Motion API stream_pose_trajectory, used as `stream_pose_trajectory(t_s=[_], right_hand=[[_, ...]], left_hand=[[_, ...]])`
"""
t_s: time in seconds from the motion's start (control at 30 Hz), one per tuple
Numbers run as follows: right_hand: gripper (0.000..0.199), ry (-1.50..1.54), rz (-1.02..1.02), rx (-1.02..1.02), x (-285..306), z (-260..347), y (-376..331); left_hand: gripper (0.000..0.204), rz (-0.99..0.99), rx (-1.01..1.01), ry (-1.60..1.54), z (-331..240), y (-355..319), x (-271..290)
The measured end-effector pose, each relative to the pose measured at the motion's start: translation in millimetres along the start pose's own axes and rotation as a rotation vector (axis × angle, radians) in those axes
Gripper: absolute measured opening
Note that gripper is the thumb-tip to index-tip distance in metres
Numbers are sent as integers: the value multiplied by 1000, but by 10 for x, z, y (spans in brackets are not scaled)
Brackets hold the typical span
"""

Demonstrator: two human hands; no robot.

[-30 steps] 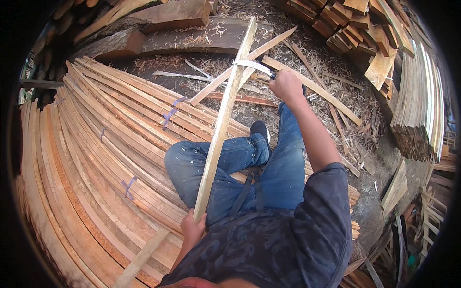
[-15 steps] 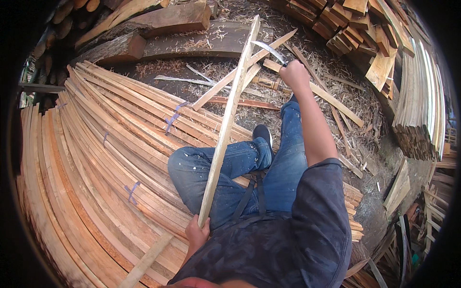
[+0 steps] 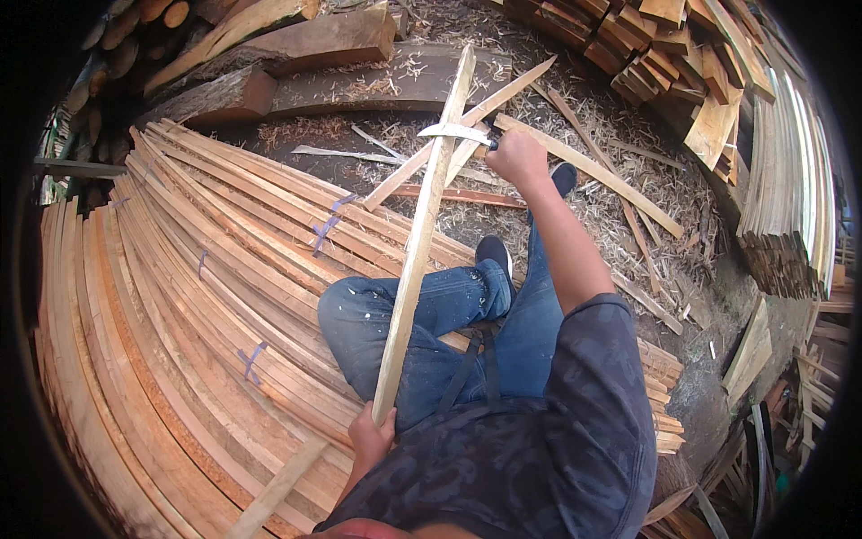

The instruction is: The person sits on the ground and uses a curved knife to shave thin strips from a long wooden plank. They hold the plank with their left hand and repeatedly scrape the blade along its length to remove wood shavings.

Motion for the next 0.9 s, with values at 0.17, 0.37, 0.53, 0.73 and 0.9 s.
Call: stream_pose_trajectory(t_s=[0.17,0.37,0.53,0.73,0.9], right_hand=[[26,149,58,125,-15,469,-678],[24,42,-39,-20,-6,62,-78],[30,133,24,-410,18,-453,32],[26,287,33,-89,144,201,-1078],[24,172,16,173,104,466,-971]], left_hand=[[31,-24,14,-58,124,-81,-52],[33,4,-7,-131,124,-40,-32],[33,20,-50,-111,202,43,-43],[34,14,9,-176,235,-5,-75],[33,25,10,-200,249,7,-63]])
Point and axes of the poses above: each hand's wrist, its own y-axis towards the middle knuckle, its own x-axis out of the back of the hand, z = x × y, the point moved 2 cm from there along y, towards the middle knuckle, and after that the axes turned 12 degrees about -z, right-handed, at the moved point
